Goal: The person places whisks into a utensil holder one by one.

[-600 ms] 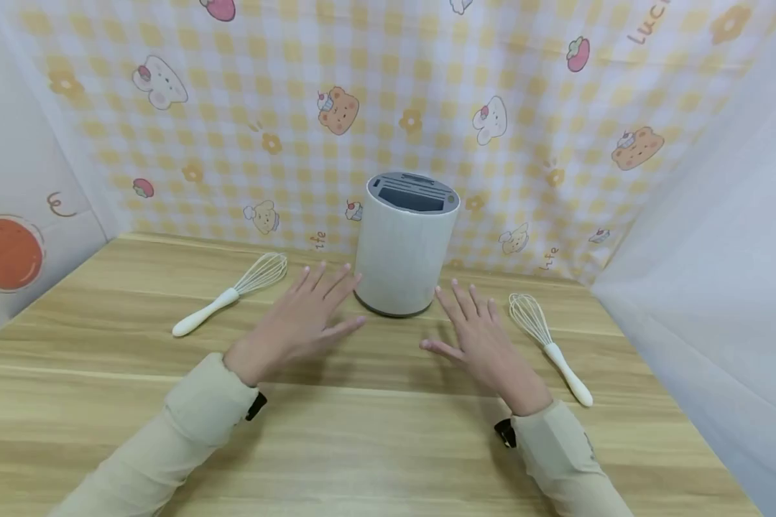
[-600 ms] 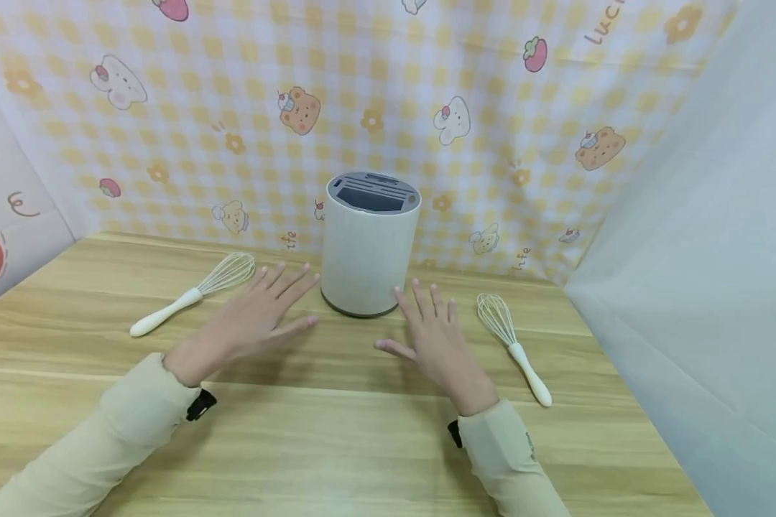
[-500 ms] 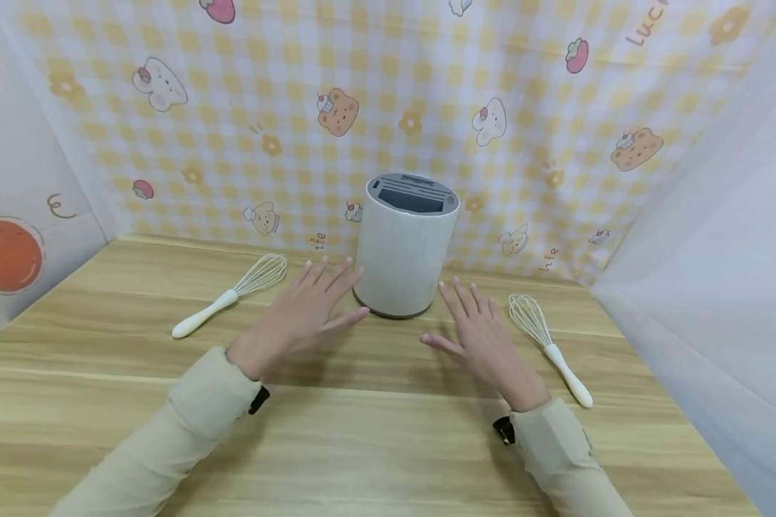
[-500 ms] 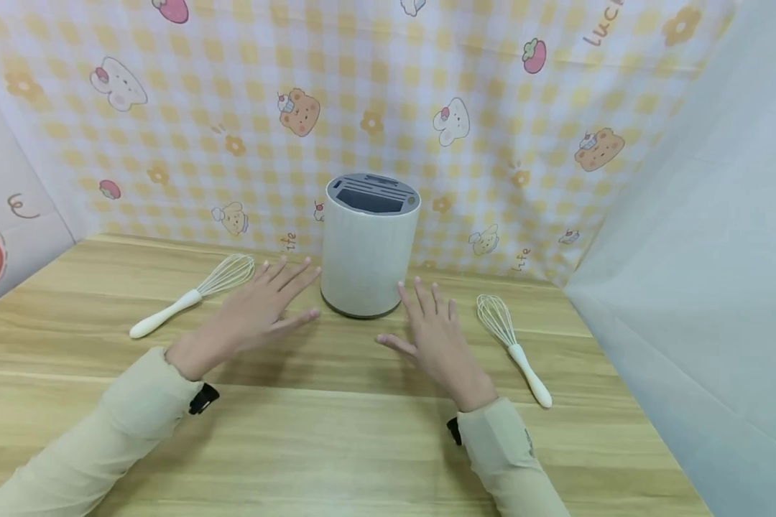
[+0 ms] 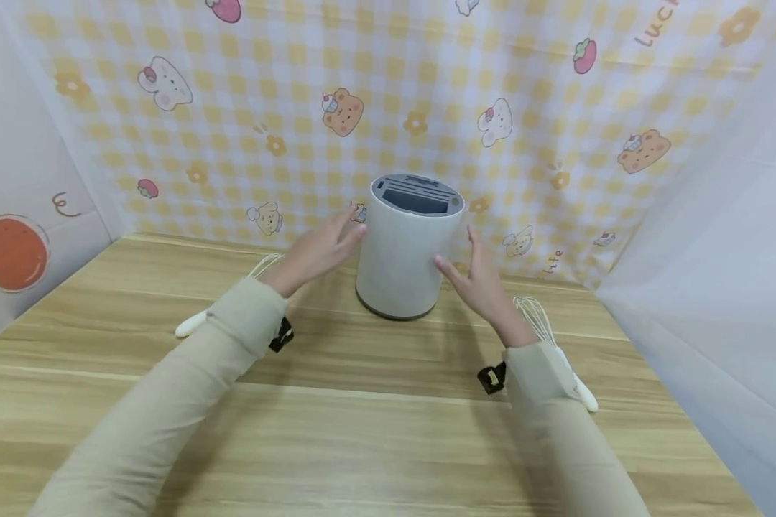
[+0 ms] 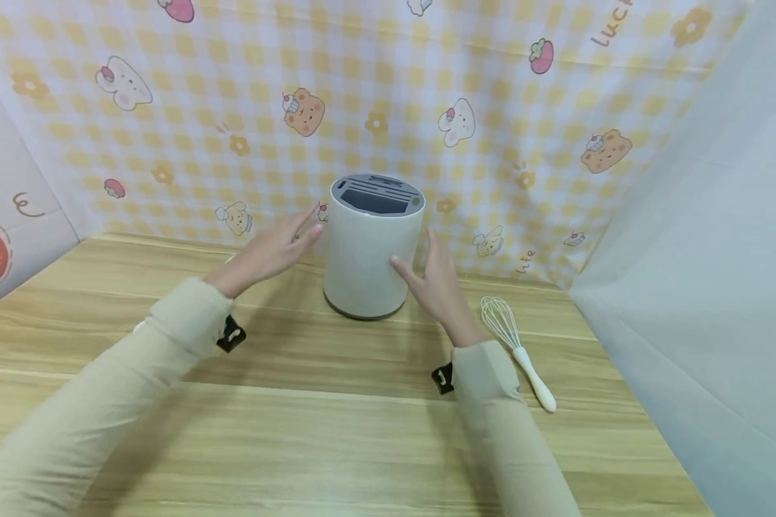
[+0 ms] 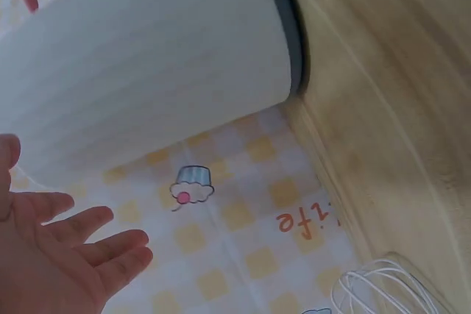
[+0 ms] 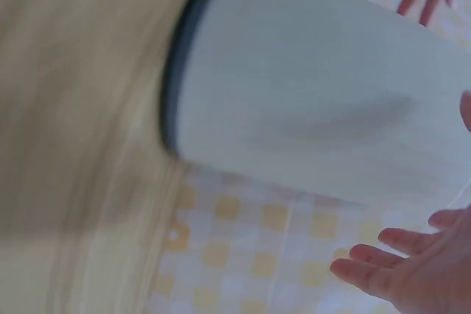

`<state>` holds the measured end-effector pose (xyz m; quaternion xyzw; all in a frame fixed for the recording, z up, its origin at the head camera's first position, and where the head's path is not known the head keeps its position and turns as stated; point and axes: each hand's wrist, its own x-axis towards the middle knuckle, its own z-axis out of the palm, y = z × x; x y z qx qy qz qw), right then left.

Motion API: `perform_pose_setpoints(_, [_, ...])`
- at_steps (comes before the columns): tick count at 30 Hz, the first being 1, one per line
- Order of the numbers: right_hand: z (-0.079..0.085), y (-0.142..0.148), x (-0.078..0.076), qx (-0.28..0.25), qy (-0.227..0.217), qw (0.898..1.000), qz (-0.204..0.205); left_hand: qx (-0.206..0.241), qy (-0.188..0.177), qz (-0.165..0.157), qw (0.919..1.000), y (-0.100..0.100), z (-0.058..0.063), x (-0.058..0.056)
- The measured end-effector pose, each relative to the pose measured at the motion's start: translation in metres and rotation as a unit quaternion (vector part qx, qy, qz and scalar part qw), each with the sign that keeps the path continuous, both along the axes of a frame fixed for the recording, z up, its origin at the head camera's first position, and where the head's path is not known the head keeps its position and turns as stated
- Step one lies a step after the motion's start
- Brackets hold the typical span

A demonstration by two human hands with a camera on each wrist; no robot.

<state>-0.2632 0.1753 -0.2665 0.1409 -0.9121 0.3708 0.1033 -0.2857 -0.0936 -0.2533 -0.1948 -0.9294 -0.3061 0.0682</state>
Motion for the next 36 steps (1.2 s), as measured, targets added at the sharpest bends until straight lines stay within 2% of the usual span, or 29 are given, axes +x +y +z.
perform_pose_setpoints(5, [0.02, -0.012, -0.018, -0.113, -0.05, 0.992, -0.018, 0.088, -0.041, 0.019, 0.9951, 0.004, 0.014, -0.028])
perform_pose_setpoints(10, [0.037, -0.022, -0.024, -0.22, -0.118, 0.968, -0.034, 0.142, -0.073, 0.026, 0.9867, 0.014, 0.024, -0.043])
perform_pose_setpoints(13, [0.042, -0.023, -0.025, -0.259, -0.14, 0.954, -0.049, 0.169, -0.085, 0.023, 0.9817, 0.021, 0.027, -0.048])
perform_pose_setpoints(20, [0.046, -0.022, -0.036, -0.305, -0.149, 0.939, -0.055, 0.232, -0.122, 0.018, 0.9648, 0.03, 0.03, -0.052])
perform_pose_setpoints(25, [0.047, -0.021, -0.042, -0.31, -0.149, 0.938, -0.048, 0.271, -0.124, 0.019, 0.9544, 0.032, 0.028, -0.051])
perform_pose_setpoints(31, [0.046, -0.016, -0.044, -0.304, -0.155, 0.939, -0.049, 0.277, -0.099, 0.024, 0.9553, 0.035, 0.022, -0.048])
perform_pose_setpoints(36, [0.045, -0.015, -0.044, -0.301, -0.15, 0.941, -0.048, 0.278, -0.072, 0.047, 0.9568, 0.037, 0.019, -0.046])
